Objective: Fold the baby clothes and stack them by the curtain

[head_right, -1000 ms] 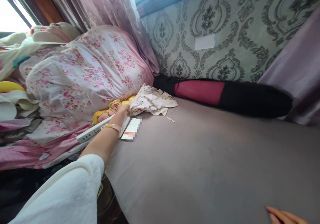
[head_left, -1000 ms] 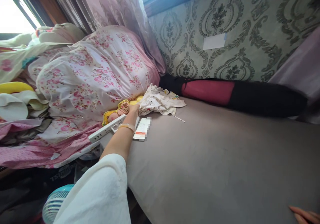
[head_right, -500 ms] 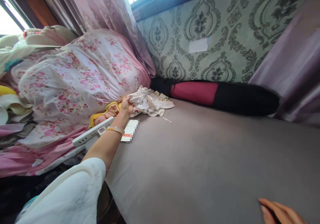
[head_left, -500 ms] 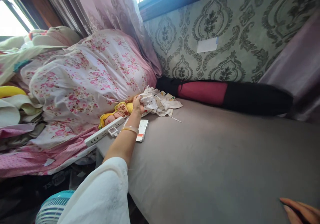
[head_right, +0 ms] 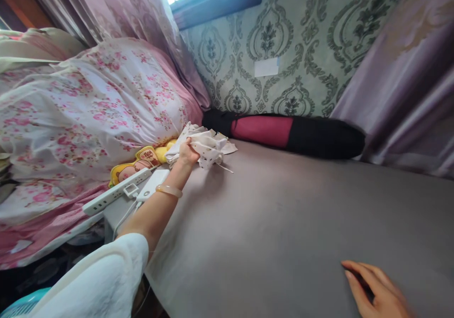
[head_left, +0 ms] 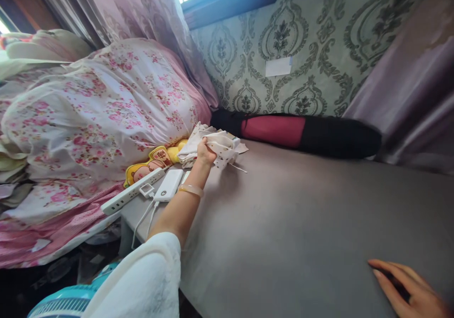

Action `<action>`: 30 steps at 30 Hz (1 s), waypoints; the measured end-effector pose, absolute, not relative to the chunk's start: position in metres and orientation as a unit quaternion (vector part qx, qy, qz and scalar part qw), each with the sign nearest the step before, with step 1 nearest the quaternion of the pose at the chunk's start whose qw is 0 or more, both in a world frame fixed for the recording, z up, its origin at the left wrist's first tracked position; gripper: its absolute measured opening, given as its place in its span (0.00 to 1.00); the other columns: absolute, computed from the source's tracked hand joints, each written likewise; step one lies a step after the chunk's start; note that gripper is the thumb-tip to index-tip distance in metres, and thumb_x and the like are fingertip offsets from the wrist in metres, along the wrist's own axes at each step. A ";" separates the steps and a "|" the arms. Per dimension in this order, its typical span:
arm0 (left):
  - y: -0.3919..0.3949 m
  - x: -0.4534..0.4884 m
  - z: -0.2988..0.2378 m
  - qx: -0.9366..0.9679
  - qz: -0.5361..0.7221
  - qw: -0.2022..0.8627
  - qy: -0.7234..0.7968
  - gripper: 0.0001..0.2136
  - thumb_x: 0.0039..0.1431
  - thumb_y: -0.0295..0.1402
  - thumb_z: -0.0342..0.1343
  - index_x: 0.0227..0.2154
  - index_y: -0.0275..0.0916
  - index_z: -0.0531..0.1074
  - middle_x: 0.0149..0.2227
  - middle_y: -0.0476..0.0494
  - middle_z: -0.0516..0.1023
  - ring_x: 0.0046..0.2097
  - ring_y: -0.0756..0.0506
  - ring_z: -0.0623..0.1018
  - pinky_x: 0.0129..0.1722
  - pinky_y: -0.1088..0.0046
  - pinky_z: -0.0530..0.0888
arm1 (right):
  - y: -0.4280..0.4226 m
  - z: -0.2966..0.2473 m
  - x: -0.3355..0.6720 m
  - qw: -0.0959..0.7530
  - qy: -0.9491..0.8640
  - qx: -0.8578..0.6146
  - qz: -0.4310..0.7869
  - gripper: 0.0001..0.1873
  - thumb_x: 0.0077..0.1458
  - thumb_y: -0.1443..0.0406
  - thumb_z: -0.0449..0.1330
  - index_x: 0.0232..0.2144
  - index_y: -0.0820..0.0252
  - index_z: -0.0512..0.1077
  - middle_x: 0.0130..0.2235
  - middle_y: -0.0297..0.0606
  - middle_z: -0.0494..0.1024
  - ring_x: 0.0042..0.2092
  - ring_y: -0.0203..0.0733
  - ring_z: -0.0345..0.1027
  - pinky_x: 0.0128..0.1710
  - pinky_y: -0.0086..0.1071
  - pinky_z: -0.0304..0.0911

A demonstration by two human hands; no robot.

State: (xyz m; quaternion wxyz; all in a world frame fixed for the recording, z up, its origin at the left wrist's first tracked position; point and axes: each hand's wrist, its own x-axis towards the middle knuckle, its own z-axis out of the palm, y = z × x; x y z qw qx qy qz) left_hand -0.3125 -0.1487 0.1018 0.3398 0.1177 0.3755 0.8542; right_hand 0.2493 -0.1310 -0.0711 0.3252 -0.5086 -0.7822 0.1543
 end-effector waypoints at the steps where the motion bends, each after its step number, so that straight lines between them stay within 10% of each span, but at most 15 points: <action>1: -0.147 -0.305 0.103 0.110 0.851 0.355 0.372 0.16 0.63 0.34 0.45 0.45 0.30 0.73 0.37 0.37 0.81 0.45 0.39 0.80 0.48 0.61 0.75 | -0.133 -0.064 0.247 0.328 -0.778 -0.504 0.183 0.09 0.46 0.47 0.56 0.28 0.33 0.75 0.39 0.53 0.78 0.38 0.54 0.76 0.40 0.49 0.67; 13: -0.129 -0.191 0.115 0.149 0.775 0.528 0.315 0.13 0.64 0.36 0.46 0.38 0.33 0.72 0.33 0.38 0.81 0.44 0.37 0.81 0.52 0.55 0.73 | -0.138 0.021 0.188 0.250 -0.796 -0.483 0.264 0.16 0.53 0.49 0.56 0.35 0.47 0.79 0.37 0.37 0.83 0.37 0.51 0.78 0.33 0.41 0.73; 23: -0.143 -0.103 0.127 0.239 0.607 0.692 0.308 0.17 0.63 0.43 0.49 0.38 0.33 0.74 0.34 0.36 0.82 0.42 0.35 0.81 0.49 0.55 0.75 | -0.145 0.098 0.107 0.523 -0.755 -0.366 0.148 0.13 0.60 0.57 0.57 0.42 0.55 0.76 0.44 0.41 0.78 0.45 0.45 0.73 0.47 0.40 0.68; 30: -0.148 -0.085 0.116 0.270 0.568 0.703 0.333 0.14 0.59 0.44 0.56 0.30 0.37 0.73 0.29 0.41 0.80 0.37 0.39 0.82 0.46 0.60 0.76 | -0.143 0.102 0.088 0.509 -0.765 -0.345 0.192 0.11 0.59 0.57 0.59 0.40 0.54 0.75 0.39 0.38 0.78 0.41 0.43 0.72 0.45 0.39 0.68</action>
